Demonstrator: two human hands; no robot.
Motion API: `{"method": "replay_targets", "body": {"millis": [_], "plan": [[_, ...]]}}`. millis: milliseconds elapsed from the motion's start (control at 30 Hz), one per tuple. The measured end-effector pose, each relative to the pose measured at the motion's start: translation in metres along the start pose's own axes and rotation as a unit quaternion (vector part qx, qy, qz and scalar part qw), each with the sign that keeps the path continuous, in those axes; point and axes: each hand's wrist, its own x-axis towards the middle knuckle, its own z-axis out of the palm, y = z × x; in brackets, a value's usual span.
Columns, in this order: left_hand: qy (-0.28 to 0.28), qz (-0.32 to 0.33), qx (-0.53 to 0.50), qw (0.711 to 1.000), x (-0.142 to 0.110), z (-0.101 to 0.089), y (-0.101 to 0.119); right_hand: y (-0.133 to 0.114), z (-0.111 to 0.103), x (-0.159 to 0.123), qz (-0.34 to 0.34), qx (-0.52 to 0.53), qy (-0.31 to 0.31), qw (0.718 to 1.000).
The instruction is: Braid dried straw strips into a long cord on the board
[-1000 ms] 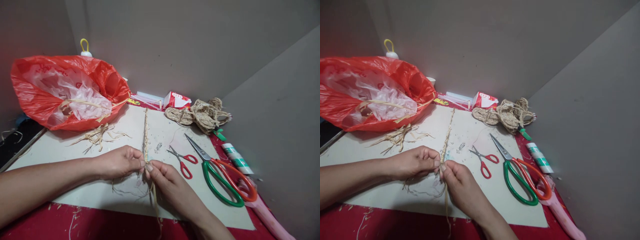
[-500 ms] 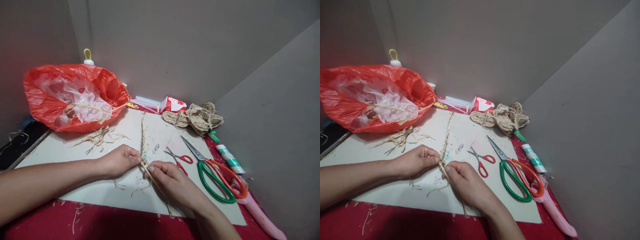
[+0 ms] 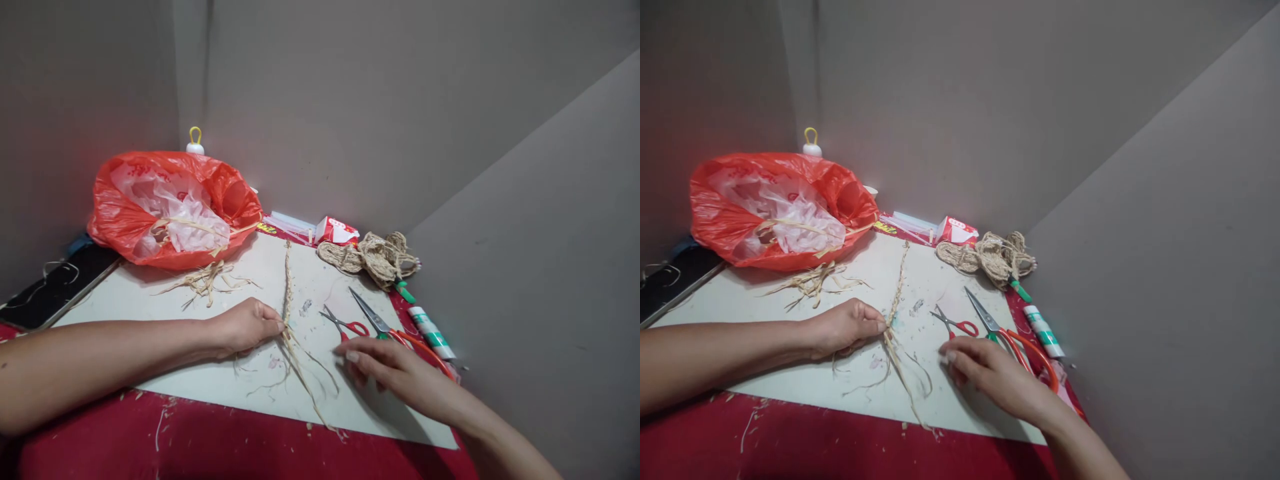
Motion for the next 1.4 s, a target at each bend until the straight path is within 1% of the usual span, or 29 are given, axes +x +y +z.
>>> {"method": "replay_targets", "body": {"millis": [33,100,133,200,333,400,533,633,700,833,933,1000,1100,1167,1233,1300,1400], "plan": [[-0.001,0.001,0.002,1.0,0.0,0.0,0.0,0.004,-0.006,-0.001,-0.004,-0.04,0.074,0.996],[0.0,0.003,0.005,1.0,0.0,0.001,-0.001,0.002,-0.014,-0.001,-0.02,-0.092,0.21,0.973],[0.001,0.005,0.006,1.0,-0.001,0.001,-0.001,-0.003,-0.015,0.0,-0.035,-0.095,0.252,0.962],[0.01,0.009,0.005,1.0,-0.002,0.002,-0.002,-0.022,-0.01,0.004,-0.071,-0.073,0.286,0.953],[0.024,0.006,-0.009,1.0,-0.001,0.0,-0.007,-0.07,0.014,0.019,-0.156,-0.057,0.3,0.939],[0.038,0.012,-0.013,0.999,0.001,0.0,-0.01,-0.087,0.027,0.033,-0.196,-0.038,0.292,0.935],[0.074,0.024,-0.009,0.997,0.005,0.003,-0.018,-0.104,0.043,0.072,-0.252,0.016,0.259,0.932],[0.1,-0.004,0.02,0.995,0.01,0.004,-0.021,-0.111,0.046,0.103,-0.271,0.046,0.229,0.934],[0.097,0.001,0.034,0.995,0.014,0.003,-0.022,-0.116,0.044,0.123,-0.272,0.048,0.205,0.939],[0.042,0.008,0.018,0.999,0.022,0.001,-0.026,-0.125,0.036,0.165,-0.249,-0.046,0.183,0.95],[0.022,0.01,-0.014,1.0,0.025,0.001,-0.029,-0.135,0.032,0.199,-0.233,-0.119,0.179,0.949],[0.023,0.015,-0.019,0.999,0.024,0.001,-0.03,-0.143,0.035,0.22,-0.226,-0.182,0.166,0.942],[0.031,0.01,-0.01,0.999,0.02,0.002,-0.029,-0.158,0.047,0.243,-0.203,-0.274,0.124,0.932],[0.038,0.004,-0.003,0.999,0.019,0.001,-0.029,-0.168,0.054,0.251,-0.186,-0.313,0.114,0.924],[0.04,0.005,-0.003,0.999,0.02,0.001,-0.03,-0.176,0.053,0.252,-0.179,-0.334,0.122,0.917],[0.036,0.009,-0.005,0.999,0.023,0.0,-0.032,-0.18,0.043,0.247,-0.182,-0.342,0.141,0.911],[0.029,0.01,-0.001,1.0,0.026,-0.001,-0.034,-0.178,0.018,0.233,-0.202,-0.326,0.184,0.905]]}}
